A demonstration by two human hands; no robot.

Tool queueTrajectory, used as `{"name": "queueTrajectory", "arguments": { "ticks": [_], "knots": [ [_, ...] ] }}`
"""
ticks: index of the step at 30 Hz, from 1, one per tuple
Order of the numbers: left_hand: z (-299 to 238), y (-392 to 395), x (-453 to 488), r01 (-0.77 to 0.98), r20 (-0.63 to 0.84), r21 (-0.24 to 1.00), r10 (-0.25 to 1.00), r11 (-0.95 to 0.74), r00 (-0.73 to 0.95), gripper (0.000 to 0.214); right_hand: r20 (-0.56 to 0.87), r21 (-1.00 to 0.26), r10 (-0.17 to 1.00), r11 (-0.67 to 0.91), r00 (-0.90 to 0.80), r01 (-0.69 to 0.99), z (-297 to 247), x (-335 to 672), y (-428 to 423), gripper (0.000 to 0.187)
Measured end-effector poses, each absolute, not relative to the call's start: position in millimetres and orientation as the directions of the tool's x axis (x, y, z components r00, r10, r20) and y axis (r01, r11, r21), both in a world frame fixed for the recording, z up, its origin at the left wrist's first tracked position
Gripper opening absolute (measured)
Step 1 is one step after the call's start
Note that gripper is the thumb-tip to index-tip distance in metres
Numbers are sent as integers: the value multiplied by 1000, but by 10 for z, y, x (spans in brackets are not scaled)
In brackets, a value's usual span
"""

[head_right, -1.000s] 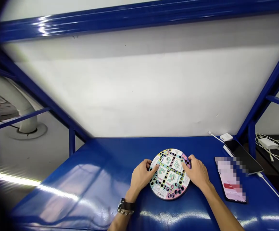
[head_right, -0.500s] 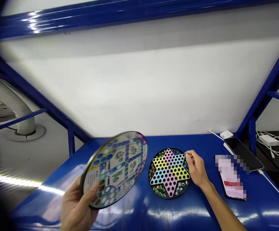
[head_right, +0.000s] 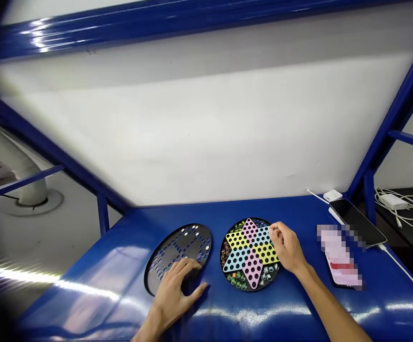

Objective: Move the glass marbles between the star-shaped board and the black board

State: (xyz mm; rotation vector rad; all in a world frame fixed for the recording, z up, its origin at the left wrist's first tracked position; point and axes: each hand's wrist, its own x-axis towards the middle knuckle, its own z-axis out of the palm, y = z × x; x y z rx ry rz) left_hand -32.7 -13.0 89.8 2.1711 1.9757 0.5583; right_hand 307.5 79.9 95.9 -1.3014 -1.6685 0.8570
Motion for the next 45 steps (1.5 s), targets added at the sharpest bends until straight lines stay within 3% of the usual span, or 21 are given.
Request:
{"name": "queueTrajectory", "arguments": {
  "ticks": [5,8,12,15,18,32,45],
  "knots": [
    [945,-51,-63,895,175,425,982,-137,67,16,233,-850,966,256,-108,461,906,3093,822,37],
    [1044,83,151,901,211,400,973,-170,90,22,250,-829,962,271,-110,489,887,3097,833,36],
    [1266,326,400,953,6,246,983,-177,181,21,255,-817,959,282,-125,503,881,3094,832,35],
    [1397,492,504,982,-179,124,970,-142,162,18,252,-817,959,284,-132,503,888,3092,826,34],
    [1448,599,544,989,-269,57,952,-135,145,23,251,-815,958,287,-140,503,897,3096,821,34],
    [1480,733,611,986,-280,-24,948,-163,150,26,272,-786,948,319,-166,529,903,3082,836,35],
    [1431,718,542,986,-254,36,953,-162,166,18,259,-800,949,315,-179,511,897,3075,829,37]
  ]
}}
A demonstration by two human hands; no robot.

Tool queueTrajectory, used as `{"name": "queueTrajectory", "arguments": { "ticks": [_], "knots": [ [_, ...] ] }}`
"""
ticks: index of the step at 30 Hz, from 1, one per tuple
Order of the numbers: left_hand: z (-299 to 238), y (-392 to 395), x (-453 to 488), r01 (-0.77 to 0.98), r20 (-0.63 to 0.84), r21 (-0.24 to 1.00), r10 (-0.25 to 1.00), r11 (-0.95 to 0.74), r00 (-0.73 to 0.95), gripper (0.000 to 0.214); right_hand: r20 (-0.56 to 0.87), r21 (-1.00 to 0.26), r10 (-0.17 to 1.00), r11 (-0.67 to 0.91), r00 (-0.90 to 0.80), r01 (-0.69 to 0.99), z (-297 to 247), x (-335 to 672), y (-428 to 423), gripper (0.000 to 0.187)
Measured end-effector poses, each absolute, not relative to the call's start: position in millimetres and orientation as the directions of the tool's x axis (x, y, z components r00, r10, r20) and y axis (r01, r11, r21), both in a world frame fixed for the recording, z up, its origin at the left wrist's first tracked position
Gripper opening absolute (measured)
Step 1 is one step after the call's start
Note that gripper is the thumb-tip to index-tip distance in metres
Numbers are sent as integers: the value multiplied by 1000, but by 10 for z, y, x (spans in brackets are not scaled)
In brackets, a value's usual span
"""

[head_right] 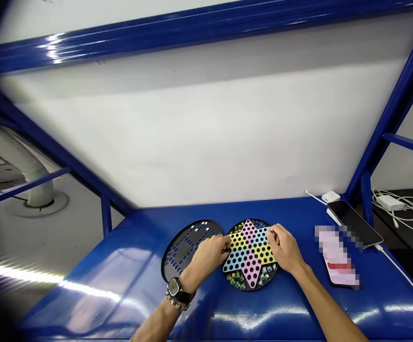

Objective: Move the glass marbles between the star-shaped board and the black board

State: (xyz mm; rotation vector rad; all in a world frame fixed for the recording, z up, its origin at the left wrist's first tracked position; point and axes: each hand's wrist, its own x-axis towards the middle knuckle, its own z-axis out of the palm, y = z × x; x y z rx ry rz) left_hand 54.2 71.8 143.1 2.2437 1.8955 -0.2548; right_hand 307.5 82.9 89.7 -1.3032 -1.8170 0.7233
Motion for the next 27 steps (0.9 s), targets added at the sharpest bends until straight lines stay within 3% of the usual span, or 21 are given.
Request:
{"name": "queueTrajectory", "arguments": {
  "ticks": [7,18,23,27],
  "knots": [
    [1429,664,626,990,-265,75,954,-121,137,17,265,-796,947,321,-181,514,887,3094,844,38],
    [1399,661,-76,928,-131,356,989,106,-63,21,279,-787,939,344,-202,512,882,3070,834,36],
    [1276,619,-3,892,-85,448,996,65,-30,27,271,-786,941,339,-204,518,874,3070,835,36],
    [1346,549,250,907,-99,419,990,-47,96,20,273,-780,940,341,-204,525,868,3077,841,38]
  ]
}}
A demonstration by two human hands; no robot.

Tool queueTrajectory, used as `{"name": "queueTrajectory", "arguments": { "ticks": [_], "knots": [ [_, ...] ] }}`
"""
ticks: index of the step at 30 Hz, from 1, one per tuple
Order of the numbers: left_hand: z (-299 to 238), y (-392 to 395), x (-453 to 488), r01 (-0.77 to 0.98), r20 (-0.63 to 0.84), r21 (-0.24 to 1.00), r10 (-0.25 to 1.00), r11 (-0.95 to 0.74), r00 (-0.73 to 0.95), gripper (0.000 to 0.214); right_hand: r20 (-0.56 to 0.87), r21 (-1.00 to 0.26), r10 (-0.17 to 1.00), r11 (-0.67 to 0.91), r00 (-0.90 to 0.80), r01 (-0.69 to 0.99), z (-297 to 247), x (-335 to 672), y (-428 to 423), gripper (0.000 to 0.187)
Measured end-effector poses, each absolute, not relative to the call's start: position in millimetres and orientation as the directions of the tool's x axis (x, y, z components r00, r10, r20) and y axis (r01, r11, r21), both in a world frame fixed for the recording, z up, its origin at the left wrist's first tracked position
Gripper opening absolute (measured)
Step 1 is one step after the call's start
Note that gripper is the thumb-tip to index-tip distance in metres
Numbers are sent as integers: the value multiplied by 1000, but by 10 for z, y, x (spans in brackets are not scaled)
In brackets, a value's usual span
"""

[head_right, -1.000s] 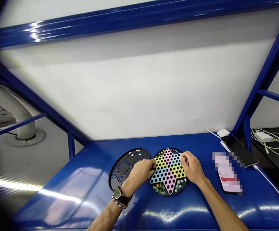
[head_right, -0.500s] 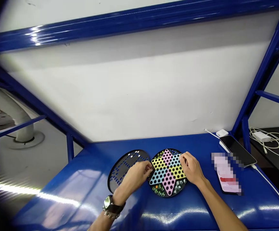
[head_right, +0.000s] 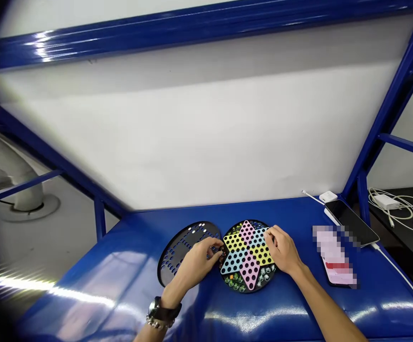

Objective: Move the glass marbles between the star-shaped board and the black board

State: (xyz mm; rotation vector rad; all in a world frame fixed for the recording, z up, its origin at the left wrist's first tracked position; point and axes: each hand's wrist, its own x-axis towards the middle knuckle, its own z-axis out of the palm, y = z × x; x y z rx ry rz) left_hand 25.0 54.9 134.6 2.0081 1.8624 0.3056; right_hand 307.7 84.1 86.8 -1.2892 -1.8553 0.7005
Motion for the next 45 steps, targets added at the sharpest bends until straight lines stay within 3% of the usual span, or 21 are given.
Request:
{"name": "queueTrajectory", "arguments": {
  "ticks": [5,11,17,21,24,31,36,41,45],
  "knots": [
    [1475,567,480,981,-248,129,953,-145,173,20,281,-773,937,349,-207,530,861,3080,843,37],
    [1466,660,526,985,-284,63,943,-159,171,19,280,-774,935,355,-218,524,869,3073,834,37],
    [1459,664,541,983,-284,91,942,-162,182,19,268,-783,939,343,-216,520,895,3069,828,37],
    [1520,635,360,975,-198,180,966,-130,165,17,274,-779,939,343,-207,525,903,3072,832,37],
    [1503,630,94,971,-103,237,994,-8,34,22,281,-776,937,349,-208,525,916,3065,826,37],
    [1266,607,-224,882,-133,468,991,56,7,23,277,-771,934,357,-227,527,923,3048,812,35],
    [1311,557,-96,840,-86,536,995,87,-49,31,254,-779,941,336,-224,529,902,3057,822,35],
    [1383,457,151,872,-169,478,964,-104,208,29,249,-784,941,336,-230,522,920,3060,809,36],
    [1454,454,348,939,-237,292,937,-182,256,29,242,-788,940,334,-238,518,927,3064,812,37]
  ]
}}
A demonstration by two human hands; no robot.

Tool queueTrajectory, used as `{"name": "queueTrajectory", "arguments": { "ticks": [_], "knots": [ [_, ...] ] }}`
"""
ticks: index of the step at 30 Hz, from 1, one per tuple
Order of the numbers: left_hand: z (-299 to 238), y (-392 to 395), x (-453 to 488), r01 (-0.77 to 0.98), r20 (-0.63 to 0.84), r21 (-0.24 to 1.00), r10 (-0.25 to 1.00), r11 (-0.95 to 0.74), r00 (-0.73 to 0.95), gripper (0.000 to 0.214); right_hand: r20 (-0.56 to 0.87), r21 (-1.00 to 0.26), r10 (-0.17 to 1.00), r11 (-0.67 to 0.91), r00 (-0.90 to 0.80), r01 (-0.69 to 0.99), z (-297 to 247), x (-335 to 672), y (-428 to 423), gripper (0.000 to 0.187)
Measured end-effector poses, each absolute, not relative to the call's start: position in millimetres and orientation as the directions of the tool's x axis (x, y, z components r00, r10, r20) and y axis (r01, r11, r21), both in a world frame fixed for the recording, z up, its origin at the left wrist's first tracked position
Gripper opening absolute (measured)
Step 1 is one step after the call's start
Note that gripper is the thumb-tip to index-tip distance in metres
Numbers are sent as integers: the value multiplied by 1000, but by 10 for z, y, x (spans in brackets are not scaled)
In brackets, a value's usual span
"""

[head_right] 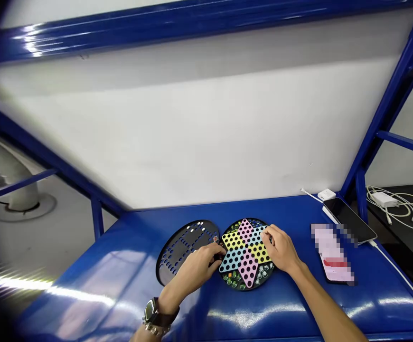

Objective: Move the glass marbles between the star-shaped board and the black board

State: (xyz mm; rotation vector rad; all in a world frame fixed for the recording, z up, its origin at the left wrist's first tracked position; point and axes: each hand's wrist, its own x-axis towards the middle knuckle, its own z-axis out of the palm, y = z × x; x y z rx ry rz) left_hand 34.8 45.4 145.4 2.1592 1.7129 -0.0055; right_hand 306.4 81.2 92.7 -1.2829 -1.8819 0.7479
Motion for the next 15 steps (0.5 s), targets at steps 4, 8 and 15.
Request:
{"name": "queueTrajectory", "arguments": {
  "ticks": [4,8,15],
  "knots": [
    [1526,551,478,974,-271,137,939,-180,211,23,243,-789,939,338,-245,513,917,3070,822,37],
    [1484,633,506,989,-204,91,970,-118,134,22,250,-790,939,339,-236,512,909,3078,827,37],
    [1327,676,509,998,-191,36,980,-54,60,22,253,-786,933,352,-255,508,890,3071,828,37]
  ]
}}
